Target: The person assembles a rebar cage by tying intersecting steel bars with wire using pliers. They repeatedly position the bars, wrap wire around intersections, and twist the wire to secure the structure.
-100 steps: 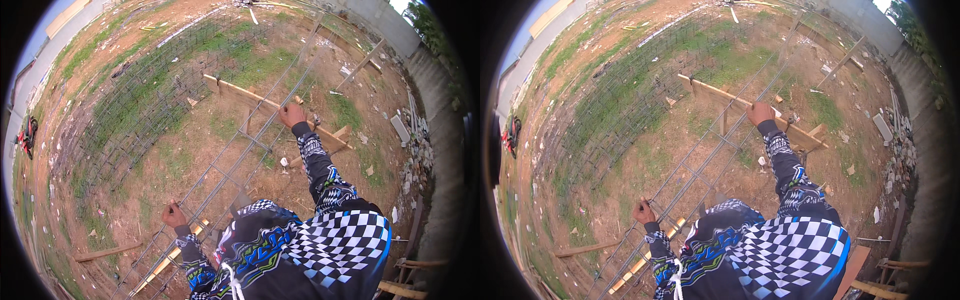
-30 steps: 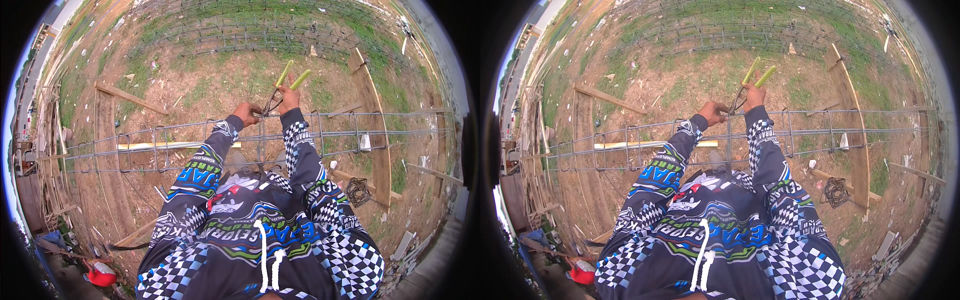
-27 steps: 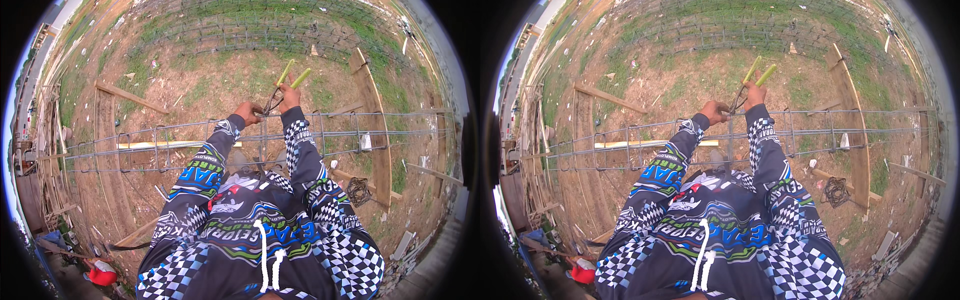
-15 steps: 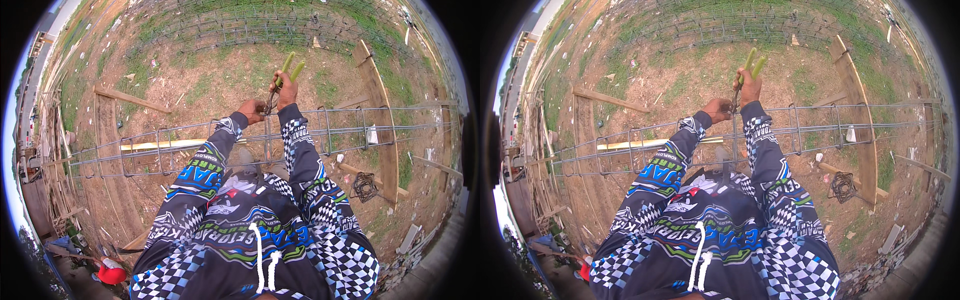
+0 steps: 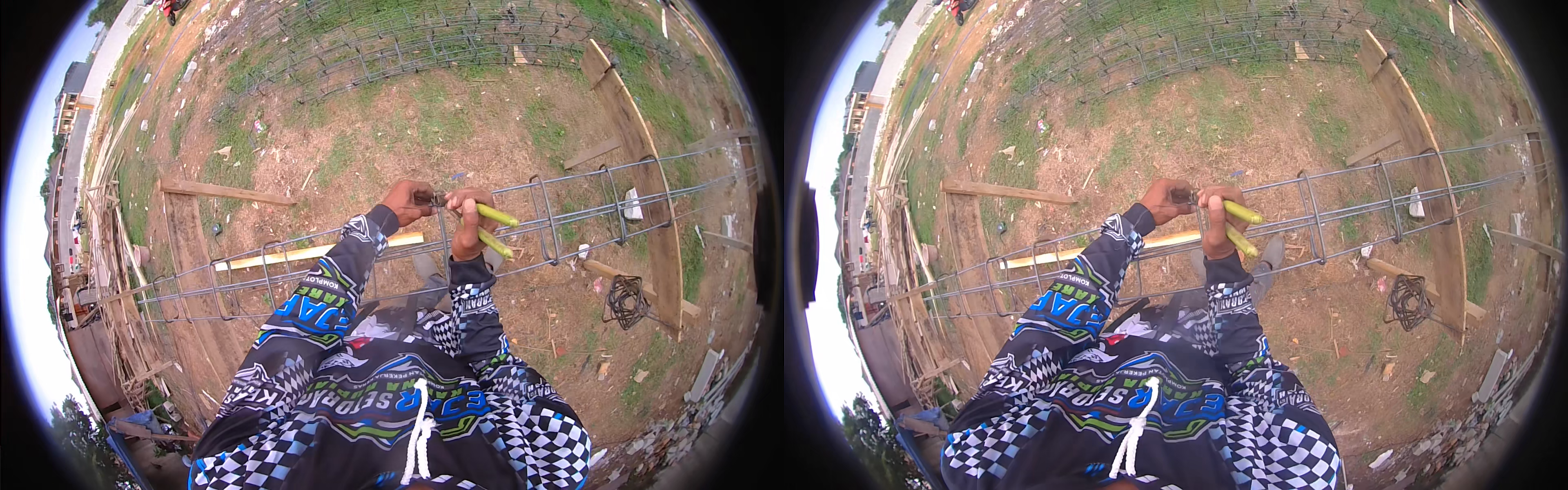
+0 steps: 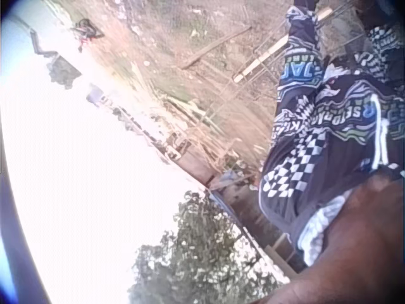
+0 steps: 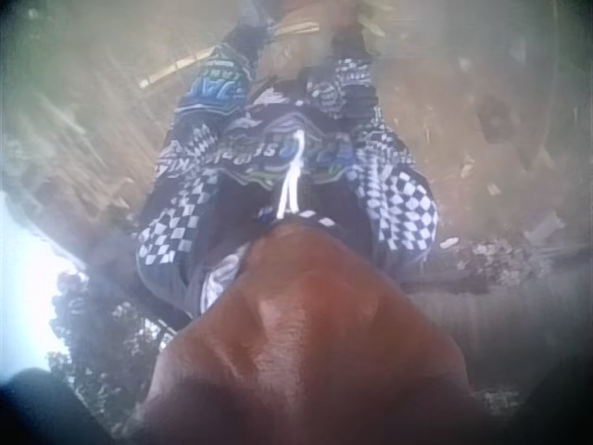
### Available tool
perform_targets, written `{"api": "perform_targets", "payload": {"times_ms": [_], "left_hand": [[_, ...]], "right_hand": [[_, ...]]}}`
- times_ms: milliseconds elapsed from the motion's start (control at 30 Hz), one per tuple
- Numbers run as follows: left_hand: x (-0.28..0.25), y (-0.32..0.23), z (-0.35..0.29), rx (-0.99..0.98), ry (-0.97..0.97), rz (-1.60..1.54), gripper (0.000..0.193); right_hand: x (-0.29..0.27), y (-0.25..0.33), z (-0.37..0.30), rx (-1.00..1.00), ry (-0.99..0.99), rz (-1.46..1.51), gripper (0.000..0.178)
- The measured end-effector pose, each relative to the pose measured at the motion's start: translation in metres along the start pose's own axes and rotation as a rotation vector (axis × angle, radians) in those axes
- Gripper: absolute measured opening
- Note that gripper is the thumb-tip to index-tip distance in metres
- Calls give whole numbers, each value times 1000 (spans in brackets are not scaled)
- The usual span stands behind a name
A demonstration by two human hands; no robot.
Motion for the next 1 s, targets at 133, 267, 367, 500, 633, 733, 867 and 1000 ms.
{"api": "perform_targets", "payload": {"times_ms": [133, 267, 367, 500, 633, 733, 867, 1000], "left_hand": [[13, 36, -9, -25, -1, -20, 21], [2, 16, 5, -30, -95, -101, 29], [-5, 3, 8, -89, -77, 24, 31], [3, 11, 4, -52, -74, -6, 31], [-1, 5, 2, -47, -44, 51, 34], [-10, 6, -7, -58, -34, 158, 55], [-46, -7, -38, 4, -147, 440, 79], [-47, -105, -32, 599, -1014, 334, 73]], "right_hand": [[13, -8, 21, 246, -78, -125, 19], [20, -27, 110, 613, -240, 47, 23], [31, -29, 110, 632, -181, -18, 22], [26, -36, 109, 611, -232, -130, 24], [26, -37, 88, 437, -170, -286, 31], [46, -25, 80, 321, -164, -442, 30], [61, -2, 87, 189, -207, -580, 24], [62, -17, 89, 104, -221, -690, 19]]}}
Point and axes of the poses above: each hand's wrist, its own z-axis towards the middle knuckle, its own x-axis out of the palm, y = z × x, the point moved 2 cm from there along z, towards the middle knuckle, and after that the axes turned 14 degrees about x, right-handed, at the moved point
